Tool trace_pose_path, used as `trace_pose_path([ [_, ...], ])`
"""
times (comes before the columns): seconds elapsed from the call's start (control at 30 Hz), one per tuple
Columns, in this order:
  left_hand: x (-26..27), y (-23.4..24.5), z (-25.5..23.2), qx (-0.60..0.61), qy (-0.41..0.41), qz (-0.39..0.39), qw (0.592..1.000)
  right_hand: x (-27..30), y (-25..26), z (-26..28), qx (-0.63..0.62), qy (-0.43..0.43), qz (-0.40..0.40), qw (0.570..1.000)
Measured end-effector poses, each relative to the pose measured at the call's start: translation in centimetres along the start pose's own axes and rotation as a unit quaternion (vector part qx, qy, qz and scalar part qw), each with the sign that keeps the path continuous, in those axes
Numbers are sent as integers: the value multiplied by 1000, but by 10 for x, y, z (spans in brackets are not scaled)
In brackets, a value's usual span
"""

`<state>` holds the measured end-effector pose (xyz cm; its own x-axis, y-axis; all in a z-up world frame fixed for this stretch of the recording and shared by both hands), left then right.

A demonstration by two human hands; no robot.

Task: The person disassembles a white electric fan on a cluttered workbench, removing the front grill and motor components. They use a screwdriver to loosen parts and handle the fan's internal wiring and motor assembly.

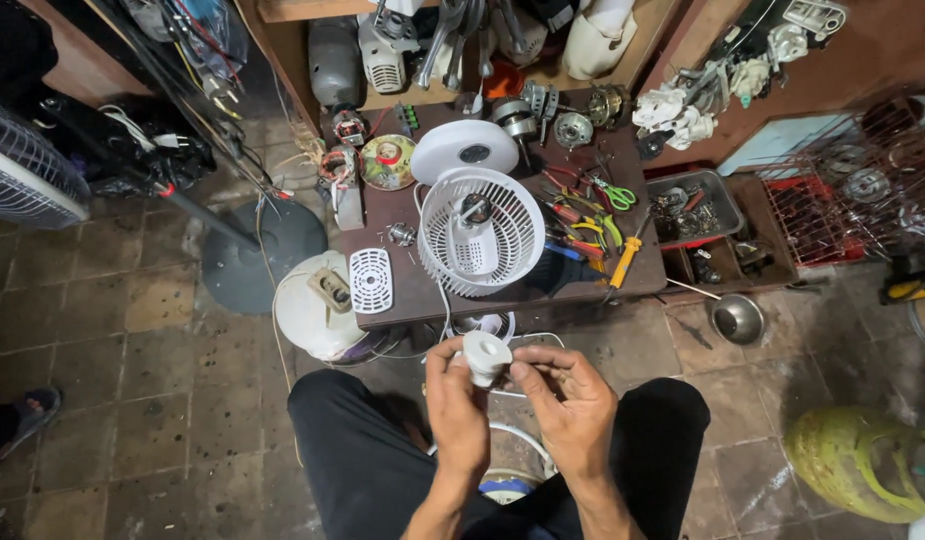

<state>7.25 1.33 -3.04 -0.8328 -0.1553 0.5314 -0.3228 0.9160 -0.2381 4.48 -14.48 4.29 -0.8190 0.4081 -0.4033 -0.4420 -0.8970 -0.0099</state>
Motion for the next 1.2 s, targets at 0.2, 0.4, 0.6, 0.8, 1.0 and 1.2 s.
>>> trace_pose_path([
  [0.2,6,-14,19,280,230,16,932,4,4,0,4,0,2,1000],
  [0.4,6,-20,17,249,164,80,951,-4,2,23,85,100,57,990],
  [0.6,4,-20,24,195,94,101,971,-5,6,26,137,102,36,985],
  [0.8,11,-8,-5,-48,-67,33,996,-8,2,23,125,103,81,983],
  [1.0,20,-16,-17,-52,-81,63,993,-12,-3,48,231,241,102,937],
  [1.2,22,-14,-27,-108,-106,56,987,-12,-8,48,226,261,119,931],
])
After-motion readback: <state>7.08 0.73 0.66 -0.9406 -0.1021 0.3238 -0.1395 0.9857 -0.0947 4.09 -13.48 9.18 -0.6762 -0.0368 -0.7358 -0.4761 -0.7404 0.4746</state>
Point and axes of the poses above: each hand's wrist, its own x-axis away from the middle knuckle, its own y-axis out of the back of the hand, z = x × y, the point moved 9 cm from there along -x, towards the middle knuckle, and after that the axes turned 14 degrees about y, right-handed, at the moved point
